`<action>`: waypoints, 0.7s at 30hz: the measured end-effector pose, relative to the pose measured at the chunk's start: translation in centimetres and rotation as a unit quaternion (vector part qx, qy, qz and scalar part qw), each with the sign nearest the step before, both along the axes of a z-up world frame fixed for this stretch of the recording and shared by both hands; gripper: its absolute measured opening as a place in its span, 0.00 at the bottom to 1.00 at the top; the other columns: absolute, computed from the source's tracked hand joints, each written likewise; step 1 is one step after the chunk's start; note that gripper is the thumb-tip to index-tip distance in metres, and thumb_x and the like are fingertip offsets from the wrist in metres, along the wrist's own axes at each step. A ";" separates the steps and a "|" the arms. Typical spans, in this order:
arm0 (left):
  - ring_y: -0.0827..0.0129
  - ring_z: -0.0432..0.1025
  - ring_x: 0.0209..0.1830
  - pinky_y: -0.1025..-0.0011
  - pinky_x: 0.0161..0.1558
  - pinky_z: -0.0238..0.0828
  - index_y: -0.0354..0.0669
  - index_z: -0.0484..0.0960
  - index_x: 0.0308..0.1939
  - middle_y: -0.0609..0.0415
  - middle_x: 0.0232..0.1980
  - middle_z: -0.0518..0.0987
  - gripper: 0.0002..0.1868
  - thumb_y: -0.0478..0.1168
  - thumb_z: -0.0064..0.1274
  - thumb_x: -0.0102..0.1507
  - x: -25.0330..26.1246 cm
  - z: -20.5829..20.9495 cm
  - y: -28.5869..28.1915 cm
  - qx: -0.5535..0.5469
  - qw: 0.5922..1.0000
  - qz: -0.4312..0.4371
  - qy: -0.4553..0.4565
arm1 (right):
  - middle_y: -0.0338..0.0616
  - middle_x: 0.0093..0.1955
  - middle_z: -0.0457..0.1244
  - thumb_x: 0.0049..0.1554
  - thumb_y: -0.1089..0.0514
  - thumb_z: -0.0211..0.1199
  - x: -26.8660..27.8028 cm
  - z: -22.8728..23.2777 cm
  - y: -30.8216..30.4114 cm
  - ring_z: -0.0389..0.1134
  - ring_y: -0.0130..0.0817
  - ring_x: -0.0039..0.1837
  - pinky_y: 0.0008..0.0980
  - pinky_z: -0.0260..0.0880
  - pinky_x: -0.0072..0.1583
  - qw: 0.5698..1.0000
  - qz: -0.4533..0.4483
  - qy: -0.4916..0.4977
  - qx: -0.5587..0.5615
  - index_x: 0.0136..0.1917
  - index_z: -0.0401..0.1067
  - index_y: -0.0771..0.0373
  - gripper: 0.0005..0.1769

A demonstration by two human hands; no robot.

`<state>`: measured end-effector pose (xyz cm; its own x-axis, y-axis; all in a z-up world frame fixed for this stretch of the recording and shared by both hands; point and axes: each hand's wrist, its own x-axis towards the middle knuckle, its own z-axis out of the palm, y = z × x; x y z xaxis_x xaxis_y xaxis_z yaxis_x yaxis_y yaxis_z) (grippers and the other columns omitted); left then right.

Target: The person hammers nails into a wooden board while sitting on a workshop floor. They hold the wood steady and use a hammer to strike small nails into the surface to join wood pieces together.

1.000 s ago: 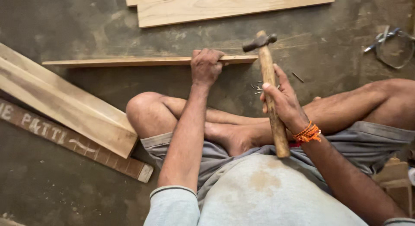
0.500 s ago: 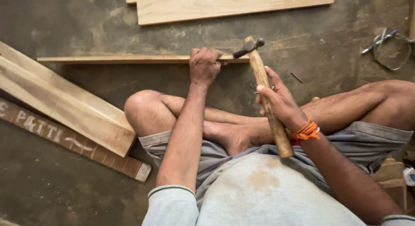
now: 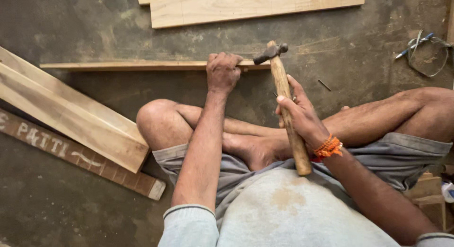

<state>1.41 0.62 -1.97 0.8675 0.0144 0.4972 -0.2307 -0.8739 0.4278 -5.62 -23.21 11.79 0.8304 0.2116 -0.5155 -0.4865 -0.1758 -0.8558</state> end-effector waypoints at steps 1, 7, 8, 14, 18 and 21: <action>0.66 0.75 0.42 0.64 0.51 0.66 0.55 0.87 0.36 0.62 0.38 0.84 0.10 0.37 0.59 0.52 0.1 0.1 0.2 0.001 1.000 -0.002 -0.002 | 0.40 0.38 0.62 0.63 0.56 0.55 0.2 0.1 -0.2 0.63 0.25 0.34 0.28 0.68 0.35 1.000 0.019 0.015 -0.018 0.85 0.45 0.48 0.40; 0.65 0.75 0.40 0.62 0.48 0.64 0.54 0.87 0.34 0.61 0.35 0.83 0.05 0.42 0.63 0.55 -0.5 0.3 0.2 -0.022 1.000 0.001 0.018 | 0.40 0.38 0.62 0.64 0.56 0.54 -0.1 -1.2 0.2 0.63 0.25 0.35 0.27 0.68 0.35 1.000 0.002 -0.028 0.009 0.85 0.40 0.48 0.42; 0.64 0.75 0.39 0.62 0.48 0.64 0.54 0.86 0.33 0.61 0.36 0.84 0.04 0.42 0.63 0.54 -0.4 0.4 0.2 -0.027 0.999 -0.004 0.017 | 0.40 0.38 0.62 0.64 0.56 0.54 0.2 -1.0 0.1 0.63 0.25 0.35 0.27 0.68 0.35 0.999 -0.001 -0.032 0.009 0.85 0.40 0.48 0.42; 0.65 0.75 0.40 0.62 0.50 0.65 0.54 0.87 0.34 0.62 0.37 0.84 0.06 0.40 0.62 0.53 0.0 -0.4 0.0 -0.013 1.000 0.003 0.011 | 0.40 0.39 0.62 0.62 0.57 0.55 0.5 -0.5 -0.5 0.63 0.26 0.34 0.29 0.68 0.35 0.999 0.020 -0.028 -0.027 0.85 0.42 0.46 0.42; 0.66 0.75 0.42 0.63 0.52 0.66 0.55 0.87 0.35 0.63 0.38 0.85 0.08 0.38 0.60 0.52 -0.1 0.0 0.1 -0.005 1.000 0.002 0.013 | 0.41 0.38 0.62 0.62 0.57 0.56 1.3 -0.3 -0.6 0.63 0.26 0.34 0.29 0.68 0.35 0.997 0.049 -0.019 -0.049 0.85 0.42 0.46 0.43; 0.64 0.74 0.40 0.61 0.50 0.65 0.52 0.87 0.35 0.61 0.37 0.84 0.09 0.46 0.64 0.53 -0.2 0.3 0.2 -0.027 0.999 -0.005 0.035 | 0.41 0.39 0.63 0.62 0.56 0.56 0.9 -0.1 -0.7 0.64 0.27 0.34 0.29 0.69 0.35 0.998 0.032 -0.020 -0.060 0.85 0.43 0.47 0.42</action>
<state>1.26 0.79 -1.70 0.9004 0.0307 0.4341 -0.2075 -0.8465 0.4902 -4.70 -23.87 11.67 0.8371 0.2039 -0.5076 -0.4376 -0.3073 -0.8450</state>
